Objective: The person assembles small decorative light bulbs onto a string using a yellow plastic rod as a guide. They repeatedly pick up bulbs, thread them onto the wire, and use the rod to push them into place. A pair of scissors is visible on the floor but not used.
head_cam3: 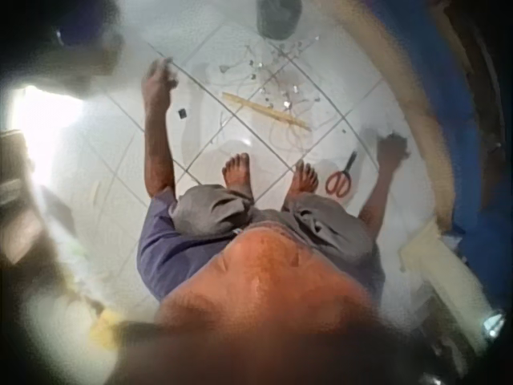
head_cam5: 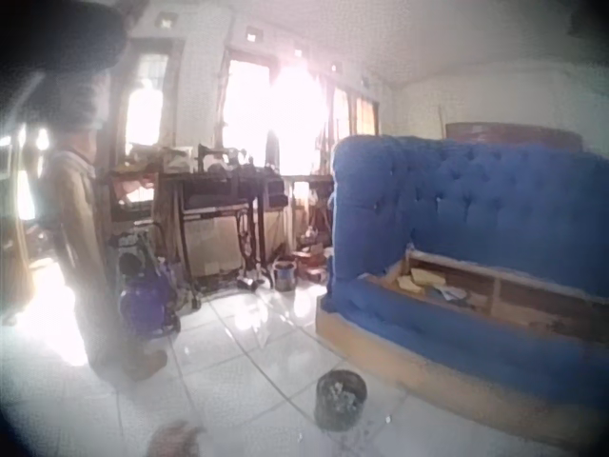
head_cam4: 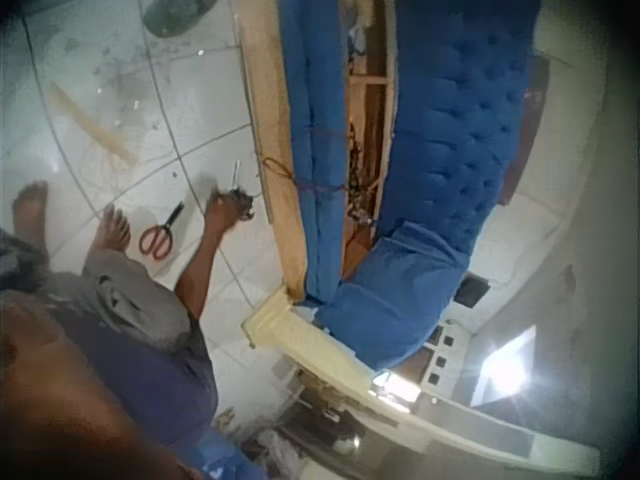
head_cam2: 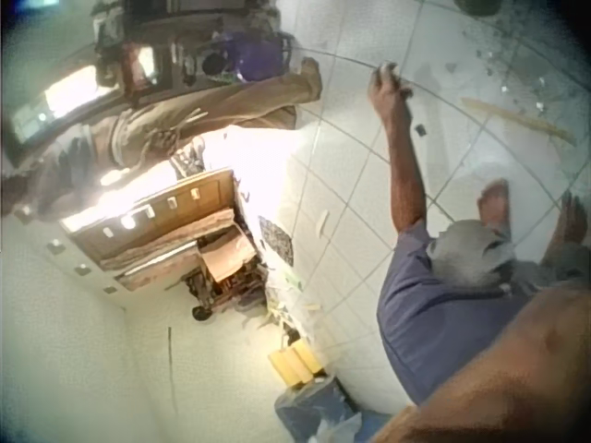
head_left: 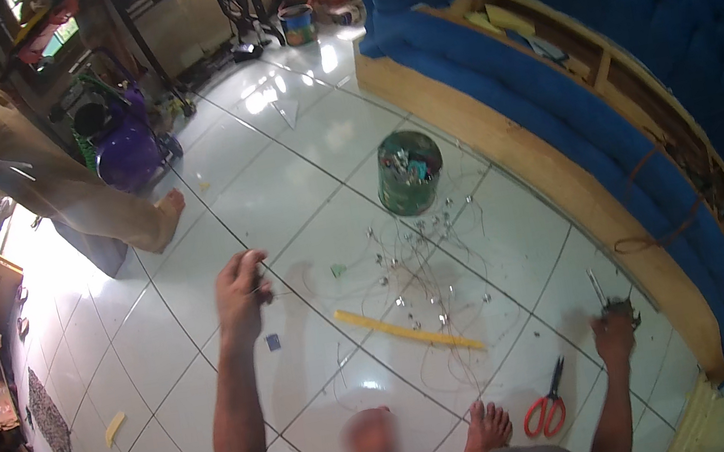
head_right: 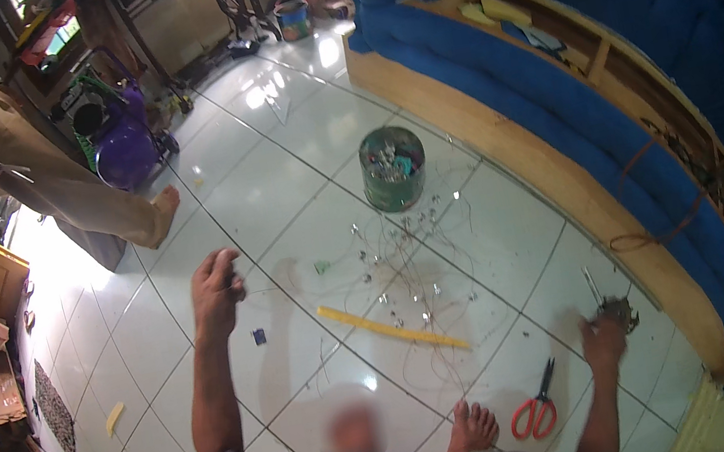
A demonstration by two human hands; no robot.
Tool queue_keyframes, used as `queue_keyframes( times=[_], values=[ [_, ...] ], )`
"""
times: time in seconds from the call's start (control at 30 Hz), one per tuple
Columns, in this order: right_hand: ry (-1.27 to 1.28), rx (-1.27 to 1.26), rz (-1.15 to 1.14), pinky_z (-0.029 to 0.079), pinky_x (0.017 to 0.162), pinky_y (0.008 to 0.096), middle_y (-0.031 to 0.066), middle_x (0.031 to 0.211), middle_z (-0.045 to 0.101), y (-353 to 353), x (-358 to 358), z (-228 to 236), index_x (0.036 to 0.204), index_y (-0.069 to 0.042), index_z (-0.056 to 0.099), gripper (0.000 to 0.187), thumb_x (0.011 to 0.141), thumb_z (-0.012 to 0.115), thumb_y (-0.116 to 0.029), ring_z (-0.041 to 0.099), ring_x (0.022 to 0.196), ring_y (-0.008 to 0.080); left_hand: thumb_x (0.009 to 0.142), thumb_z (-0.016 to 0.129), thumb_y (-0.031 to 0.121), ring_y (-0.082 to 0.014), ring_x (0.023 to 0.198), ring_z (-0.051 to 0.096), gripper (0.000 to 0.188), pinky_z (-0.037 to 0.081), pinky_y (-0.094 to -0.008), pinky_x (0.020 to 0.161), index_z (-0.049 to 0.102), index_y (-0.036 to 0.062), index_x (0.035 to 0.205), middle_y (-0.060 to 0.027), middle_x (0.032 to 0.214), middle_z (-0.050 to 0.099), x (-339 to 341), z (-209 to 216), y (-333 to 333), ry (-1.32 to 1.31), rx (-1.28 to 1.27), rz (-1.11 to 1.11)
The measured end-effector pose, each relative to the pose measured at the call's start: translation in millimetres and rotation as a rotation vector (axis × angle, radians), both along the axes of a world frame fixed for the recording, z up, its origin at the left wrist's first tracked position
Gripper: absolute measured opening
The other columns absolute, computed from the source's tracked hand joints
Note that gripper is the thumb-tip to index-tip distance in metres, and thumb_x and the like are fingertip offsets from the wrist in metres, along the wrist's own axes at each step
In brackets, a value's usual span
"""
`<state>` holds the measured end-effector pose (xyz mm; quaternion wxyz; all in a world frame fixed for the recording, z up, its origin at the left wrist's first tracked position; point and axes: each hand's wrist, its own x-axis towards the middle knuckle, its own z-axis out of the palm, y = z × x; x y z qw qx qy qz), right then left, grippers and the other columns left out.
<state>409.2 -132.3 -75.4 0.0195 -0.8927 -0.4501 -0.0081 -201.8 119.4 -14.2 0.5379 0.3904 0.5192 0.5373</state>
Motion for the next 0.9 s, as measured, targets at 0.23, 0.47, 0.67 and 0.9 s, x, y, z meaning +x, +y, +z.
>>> queue_keyframes(
  times=[0.23,0.47,0.67,0.9],
  values=[
    [-0.096,0.216,0.442,0.051,0.096,0.0453,0.0173,0.125,0.064,126.7,-153.9,75.8,0.130,-0.006,0.062,0.049,0.085,0.076,-0.022,0.064,0.110,0.0371,0.106,0.058,0.025,-0.0057,0.056,0.041,0.031,0.033,-0.0228,0.051,0.063,-0.0033,0.118,0.0051,0.071,0.044,131.2,44.8,-20.8,-0.275,-0.050,-0.419],
    [0.581,0.631,0.937,0.059,0.074,0.0377,0.0149,0.115,0.068,128.0,-233.0,124.7,0.124,-0.006,0.065,0.034,0.092,0.073,-0.015,0.071,0.094,0.0313,0.107,0.056,0.031,-0.0044,0.063,0.041,0.037,0.033,-0.0208,0.055,0.060,0.0009,0.127,0.0058,0.074,0.045,172.2,42.0,-73.0,-0.126,-0.135,-0.715],
    [0.626,0.535,0.916,0.057,0.064,0.0390,0.0119,0.090,0.067,120.7,-227.5,94.6,0.101,-0.003,0.065,0.014,0.091,0.073,-0.009,0.069,0.077,0.0289,0.107,0.059,0.029,-0.0053,0.062,0.040,0.035,0.031,-0.0227,0.055,0.060,-0.0006,0.125,0.0055,0.074,0.045,170.0,19.7,-90.5,-0.234,-0.251,-0.757],
    [0.568,0.537,0.818,0.056,0.064,0.0397,0.0106,0.088,0.064,113.0,-231.8,85.7,0.096,-0.003,0.062,0.008,0.093,0.069,-0.007,0.068,0.074,0.0303,0.101,0.068,0.027,-0.0062,0.063,0.046,0.032,0.038,-0.0227,0.059,0.063,0.0014,0.118,0.0032,0.078,0.052,172.3,-0.9,-99.5,-0.067,-0.188,-0.696]
  ],
)
